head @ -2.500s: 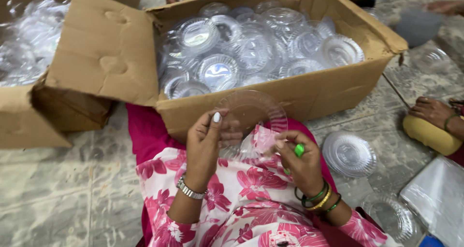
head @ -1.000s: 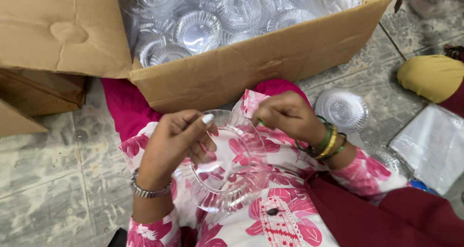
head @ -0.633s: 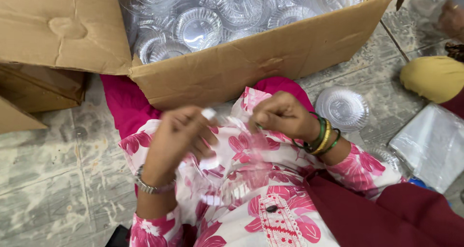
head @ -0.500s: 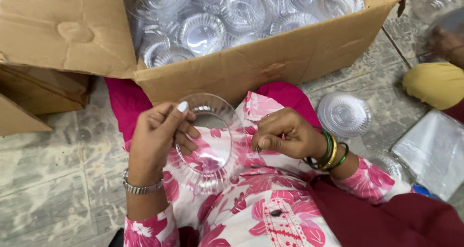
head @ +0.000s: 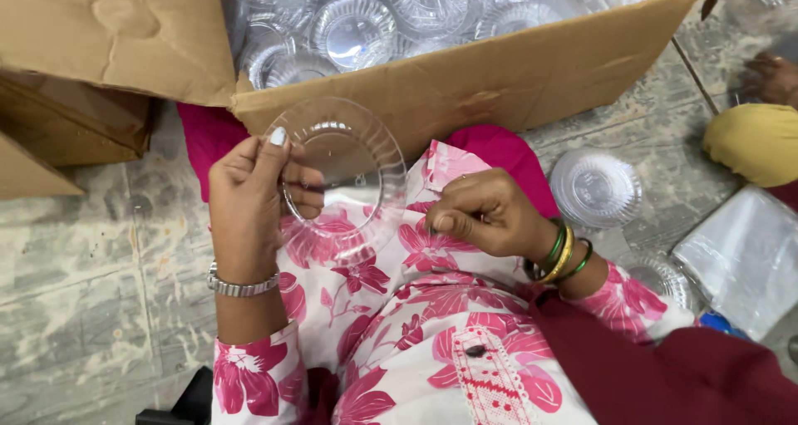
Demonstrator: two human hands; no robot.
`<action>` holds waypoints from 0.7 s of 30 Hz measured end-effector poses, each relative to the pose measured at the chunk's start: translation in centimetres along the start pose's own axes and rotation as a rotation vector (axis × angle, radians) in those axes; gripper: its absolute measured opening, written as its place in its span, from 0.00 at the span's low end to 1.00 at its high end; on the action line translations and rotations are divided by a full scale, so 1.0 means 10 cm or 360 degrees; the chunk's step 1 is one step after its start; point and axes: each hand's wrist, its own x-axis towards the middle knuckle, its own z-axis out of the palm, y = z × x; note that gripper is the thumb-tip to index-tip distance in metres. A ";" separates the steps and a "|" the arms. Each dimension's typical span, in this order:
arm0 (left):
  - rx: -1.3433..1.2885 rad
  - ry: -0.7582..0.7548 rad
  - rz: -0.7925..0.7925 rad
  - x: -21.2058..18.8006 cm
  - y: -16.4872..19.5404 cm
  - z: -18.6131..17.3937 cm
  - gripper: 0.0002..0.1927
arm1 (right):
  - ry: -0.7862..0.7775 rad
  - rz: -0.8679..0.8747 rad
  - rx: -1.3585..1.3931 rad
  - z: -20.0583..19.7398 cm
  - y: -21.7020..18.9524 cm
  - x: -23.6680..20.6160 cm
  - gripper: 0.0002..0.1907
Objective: The person sits on the floor and repeatedly picks up clear plastic dishes from a cardboard box. They wipe the surface of each dish with a small green tool and place it on the floor. The process is repeated for multiple dishes.
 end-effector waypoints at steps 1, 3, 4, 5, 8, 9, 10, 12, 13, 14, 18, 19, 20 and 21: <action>0.0002 0.0038 0.0017 0.01 0.00 0.01 0.14 | 0.0151 0.0137 0.0079 0.03 0.01 -0.01 0.19; 0.0006 0.0113 0.0052 0.01 -0.03 0.08 0.14 | 0.0450 0.0415 0.0234 0.08 0.05 0.01 0.19; -0.0015 0.0099 0.0076 0.00 -0.05 0.11 0.14 | 0.0523 0.0424 0.0183 0.09 0.07 0.02 0.19; -0.0036 0.0079 0.0099 -0.01 -0.07 0.15 0.14 | 0.0601 0.0434 0.0130 0.11 0.09 0.04 0.19; -0.0048 0.0061 0.0128 -0.05 -0.12 0.23 0.14 | 0.0781 0.0348 -0.0057 0.17 0.14 0.09 0.19; -0.0045 0.0067 0.0136 -0.06 -0.14 0.25 0.15 | 0.0825 0.0293 -0.0124 0.18 0.14 0.10 0.19; -0.0102 0.0086 0.0168 -0.07 -0.15 0.26 0.14 | 0.0814 0.0206 -0.0244 0.19 0.14 0.10 0.19; -0.0210 0.0134 0.0244 -0.05 -0.16 0.27 0.14 | 0.0780 0.0016 -0.0472 0.22 0.11 0.11 0.20; -0.0270 0.0177 0.0263 -0.04 -0.16 0.27 0.14 | 0.0679 -0.0028 -0.0566 0.25 0.09 0.11 0.18; -0.0329 0.0216 0.0282 -0.03 -0.16 0.27 0.13 | 0.0581 -0.0071 -0.0661 0.28 0.07 0.10 0.17; -0.0352 0.0263 0.0378 -0.08 -0.20 0.37 0.12 | 0.0680 0.0154 -0.0338 0.37 0.04 0.04 0.23; -0.0370 0.0166 0.0330 -0.13 -0.22 0.42 0.12 | 0.0753 0.0199 -0.0047 0.38 0.06 -0.01 0.25; -0.0393 0.0065 0.0270 -0.19 -0.25 0.47 0.12 | 0.0836 0.0242 0.0240 0.35 0.12 -0.05 0.30; -0.0419 -0.0033 0.0203 -0.23 -0.27 0.53 0.13 | 0.0888 0.0336 0.0324 0.33 0.20 -0.09 0.24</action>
